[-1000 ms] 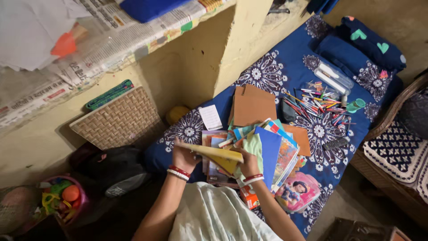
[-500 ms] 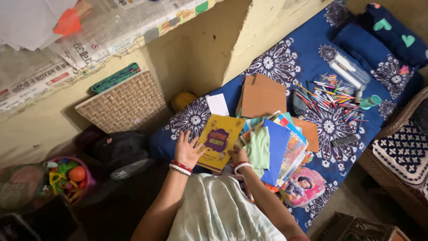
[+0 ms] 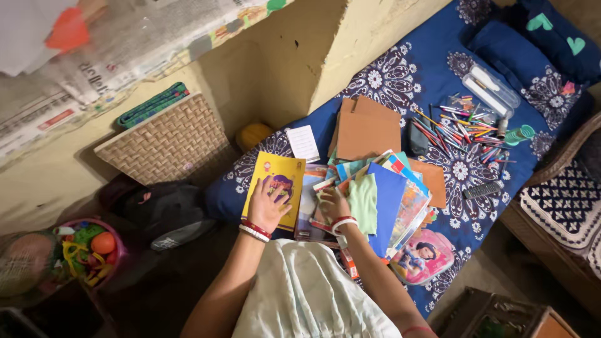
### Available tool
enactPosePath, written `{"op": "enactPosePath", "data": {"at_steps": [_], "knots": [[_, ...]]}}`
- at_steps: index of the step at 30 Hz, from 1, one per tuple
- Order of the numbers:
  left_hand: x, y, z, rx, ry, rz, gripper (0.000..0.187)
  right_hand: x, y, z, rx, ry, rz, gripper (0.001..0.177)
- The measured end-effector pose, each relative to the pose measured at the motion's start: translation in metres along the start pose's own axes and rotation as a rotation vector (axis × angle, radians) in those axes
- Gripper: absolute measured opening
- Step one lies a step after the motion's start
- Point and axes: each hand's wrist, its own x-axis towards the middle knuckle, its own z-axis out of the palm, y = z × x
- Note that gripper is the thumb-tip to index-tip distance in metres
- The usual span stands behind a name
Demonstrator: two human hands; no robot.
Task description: The person wipes the covers of several notebooks and books with a cloth. They pick up each item from a pile on a bed, wipe it, and place it on a nearby shelf.
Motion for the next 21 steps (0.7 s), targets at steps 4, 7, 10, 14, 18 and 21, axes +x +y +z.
{"op": "enactPosePath", "data": {"at_steps": [4,7,10,14,18,21], "knots": [[0.014,-0.007,0.008,0.038,-0.034,-0.035,0.081,0.001,-0.008,-0.022,0.044,0.013,0.005,0.042],[0.026,-0.012,0.016,0.058,-0.059,-0.06,0.08,0.002,-0.013,-0.036,0.067,0.061,-0.007,0.045],[0.04,-0.015,0.026,0.1,-0.083,-0.095,0.078,0.01,-0.019,-0.047,0.059,0.146,-0.023,0.046],[0.058,-0.019,0.043,0.151,-0.075,-0.151,0.074,0.024,-0.03,-0.065,0.212,0.183,-0.001,0.047],[0.079,-0.025,0.056,0.234,-0.079,-0.183,0.074,0.036,-0.032,-0.083,0.082,0.297,-0.008,0.046],[0.104,-0.034,0.063,0.247,-0.055,-0.228,0.072,0.041,-0.03,-0.095,-0.157,0.404,-0.15,0.042]]}}
